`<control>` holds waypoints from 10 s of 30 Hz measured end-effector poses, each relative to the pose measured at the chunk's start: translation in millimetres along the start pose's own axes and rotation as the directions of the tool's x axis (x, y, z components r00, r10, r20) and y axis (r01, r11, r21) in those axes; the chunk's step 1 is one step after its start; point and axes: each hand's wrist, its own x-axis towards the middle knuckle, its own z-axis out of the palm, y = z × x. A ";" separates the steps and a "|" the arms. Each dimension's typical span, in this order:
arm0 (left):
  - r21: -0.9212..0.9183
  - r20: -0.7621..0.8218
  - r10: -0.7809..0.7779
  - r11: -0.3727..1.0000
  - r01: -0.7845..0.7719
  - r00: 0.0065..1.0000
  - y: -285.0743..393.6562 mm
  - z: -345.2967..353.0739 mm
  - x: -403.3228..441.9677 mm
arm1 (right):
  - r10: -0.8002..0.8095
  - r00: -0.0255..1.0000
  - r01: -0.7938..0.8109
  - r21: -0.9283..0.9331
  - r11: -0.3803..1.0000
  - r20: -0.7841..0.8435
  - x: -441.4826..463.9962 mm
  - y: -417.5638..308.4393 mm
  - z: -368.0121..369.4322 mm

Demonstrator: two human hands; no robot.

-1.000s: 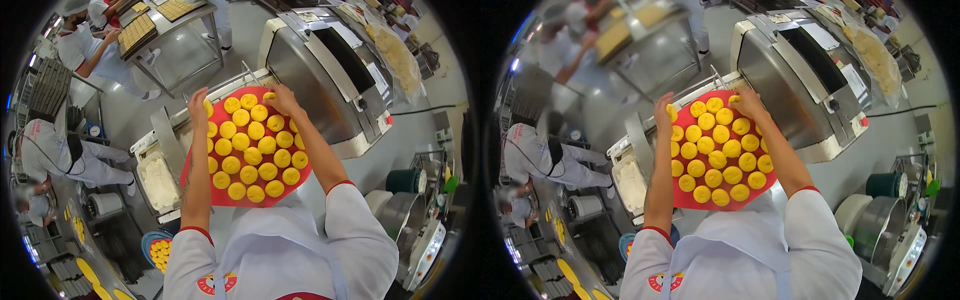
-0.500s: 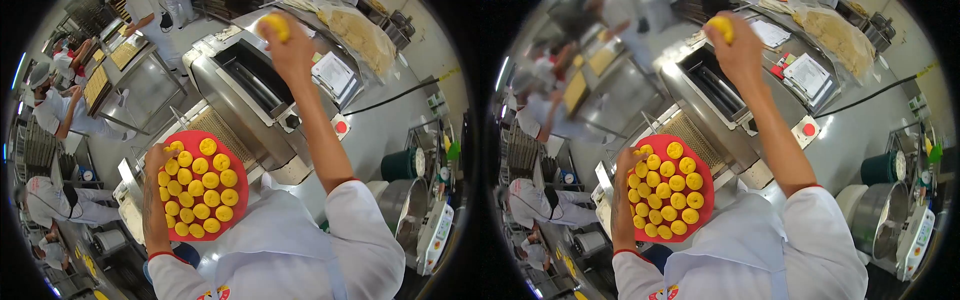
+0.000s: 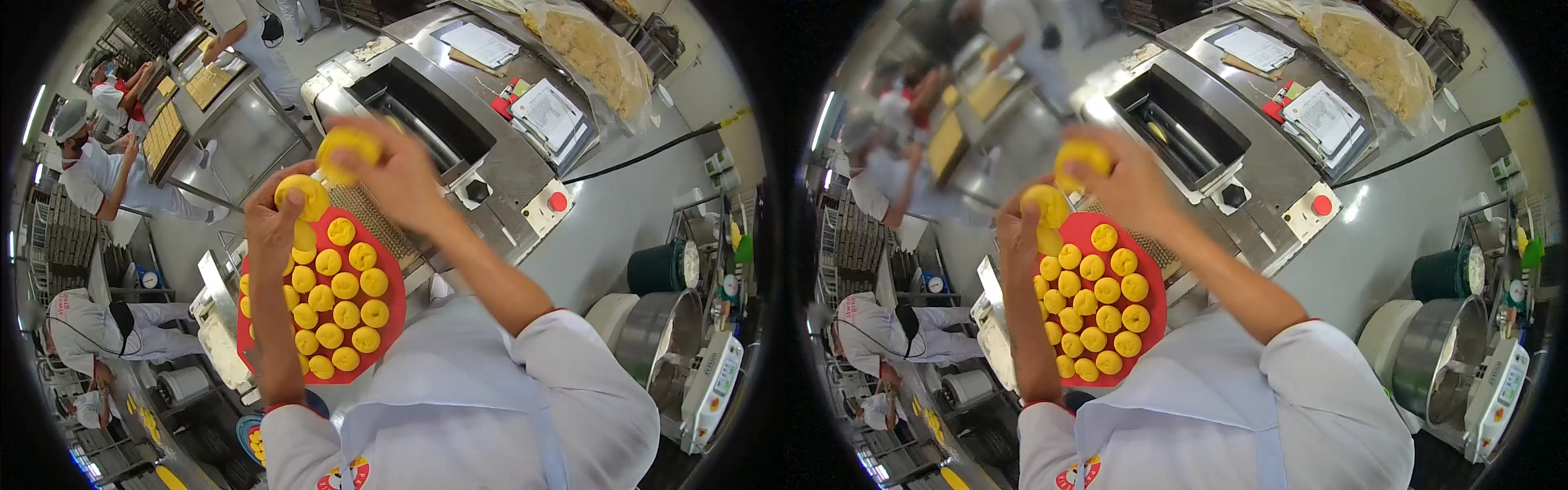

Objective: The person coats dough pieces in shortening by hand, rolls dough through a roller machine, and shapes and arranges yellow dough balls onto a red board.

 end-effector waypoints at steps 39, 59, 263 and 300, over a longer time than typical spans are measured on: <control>-0.156 -0.247 -0.319 0.945 0.287 0.915 -59.7 51.9 -43.1 | 0.088 0.991 -0.039 -0.402 0.915 0.104 -29.4 32.1 -41.9; 0.018 -0.278 -0.256 0.962 0.271 0.926 -69.4 38.5 -89.4 | 0.702 0.682 -0.698 0.467 0.542 0.205 -142.6 97.4 -10.0; 0.402 0.135 -0.481 0.826 0.396 0.866 -109.1 6.7 -93.5 | 0.245 0.967 -0.235 -0.128 0.963 0.066 -127.9 98.5 16.0; -0.293 -0.210 -0.583 0.804 0.518 0.785 -65.6 32.7 -156.1 | -0.773 0.513 0.492 -0.611 0.621 -0.373 35.7 -17.1 -149.0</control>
